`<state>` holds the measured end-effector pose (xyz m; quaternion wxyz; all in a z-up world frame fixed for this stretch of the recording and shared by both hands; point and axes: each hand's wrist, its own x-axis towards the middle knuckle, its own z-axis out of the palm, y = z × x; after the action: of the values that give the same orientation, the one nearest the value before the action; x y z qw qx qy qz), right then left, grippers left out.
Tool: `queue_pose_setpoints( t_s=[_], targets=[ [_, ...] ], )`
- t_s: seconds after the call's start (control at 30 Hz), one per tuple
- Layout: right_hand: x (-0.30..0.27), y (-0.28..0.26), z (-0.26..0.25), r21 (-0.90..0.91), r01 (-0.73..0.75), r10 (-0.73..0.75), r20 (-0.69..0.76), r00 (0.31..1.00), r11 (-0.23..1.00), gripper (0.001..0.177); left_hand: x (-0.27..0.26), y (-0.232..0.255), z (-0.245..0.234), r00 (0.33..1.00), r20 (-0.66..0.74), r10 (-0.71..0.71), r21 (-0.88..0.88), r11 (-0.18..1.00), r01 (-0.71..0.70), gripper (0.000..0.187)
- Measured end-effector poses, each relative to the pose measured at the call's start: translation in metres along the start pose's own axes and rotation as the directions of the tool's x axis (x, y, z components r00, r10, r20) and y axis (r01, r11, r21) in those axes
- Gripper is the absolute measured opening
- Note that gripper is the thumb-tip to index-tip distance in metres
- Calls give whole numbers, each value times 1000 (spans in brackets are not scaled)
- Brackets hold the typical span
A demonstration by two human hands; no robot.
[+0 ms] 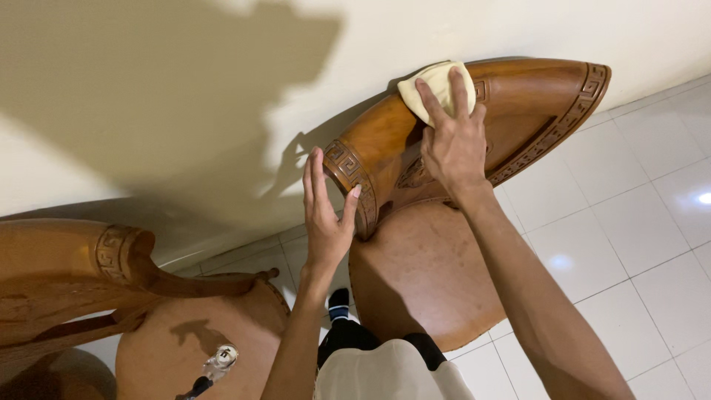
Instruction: The person wipes the seat, backrest, and carved decorative details of two wooden chairs with a cloth.
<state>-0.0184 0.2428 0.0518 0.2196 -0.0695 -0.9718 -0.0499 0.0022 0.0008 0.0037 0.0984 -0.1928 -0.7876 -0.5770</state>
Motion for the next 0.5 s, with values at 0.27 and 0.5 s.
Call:
queue_pose_setpoints(
  t_s=[0.27, 0.5],
  targets=[
    [-20, -26, -4, 53, -113, 114, -26, 993, 992, 82, 3, 2, 1, 999, -27, 36, 261, 965, -27, 80],
    [-24, -22, -20, 171, -33, 26, 42, 999, 985, 77, 31, 19, 37, 983, 100, 154, 564, 805, -184, 74]
  ],
)
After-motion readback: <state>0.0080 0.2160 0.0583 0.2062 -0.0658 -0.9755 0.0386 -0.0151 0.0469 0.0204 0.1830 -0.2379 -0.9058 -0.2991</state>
